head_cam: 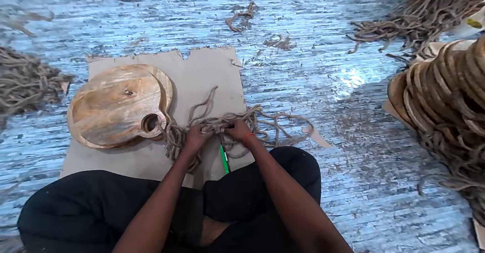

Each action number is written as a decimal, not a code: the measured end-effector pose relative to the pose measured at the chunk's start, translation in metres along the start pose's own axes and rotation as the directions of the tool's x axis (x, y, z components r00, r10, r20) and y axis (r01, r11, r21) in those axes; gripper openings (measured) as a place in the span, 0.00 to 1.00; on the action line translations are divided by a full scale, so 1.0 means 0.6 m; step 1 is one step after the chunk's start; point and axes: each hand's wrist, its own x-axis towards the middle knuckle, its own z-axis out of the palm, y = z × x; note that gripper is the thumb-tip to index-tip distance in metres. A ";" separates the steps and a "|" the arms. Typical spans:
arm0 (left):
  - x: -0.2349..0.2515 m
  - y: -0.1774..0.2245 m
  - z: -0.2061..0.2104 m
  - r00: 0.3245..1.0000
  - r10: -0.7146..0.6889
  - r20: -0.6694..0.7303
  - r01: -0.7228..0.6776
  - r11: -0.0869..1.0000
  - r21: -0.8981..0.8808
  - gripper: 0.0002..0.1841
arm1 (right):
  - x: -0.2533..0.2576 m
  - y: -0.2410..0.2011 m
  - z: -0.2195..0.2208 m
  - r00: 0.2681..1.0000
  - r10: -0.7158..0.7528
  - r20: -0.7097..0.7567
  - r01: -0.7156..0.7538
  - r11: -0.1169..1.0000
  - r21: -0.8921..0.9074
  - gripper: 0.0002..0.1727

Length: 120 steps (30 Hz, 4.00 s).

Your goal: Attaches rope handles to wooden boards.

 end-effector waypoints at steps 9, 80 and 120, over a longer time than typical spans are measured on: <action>-0.029 0.003 0.014 0.998 0.013 0.065 -0.020 0.994 0.108 0.15 | -0.025 0.004 0.006 0.998 0.030 0.055 -0.018 0.978 -0.209 0.12; -0.050 -0.010 -0.035 0.988 0.152 0.026 -0.149 0.985 -0.086 0.15 | -0.144 0.059 -0.207 0.786 0.328 -0.524 -0.616 0.493 -0.615 0.26; -0.049 -0.021 0.040 0.975 0.223 -0.015 -0.217 0.961 0.173 0.13 | -0.081 -0.007 0.019 0.953 -0.300 0.029 0.249 0.728 -0.639 0.11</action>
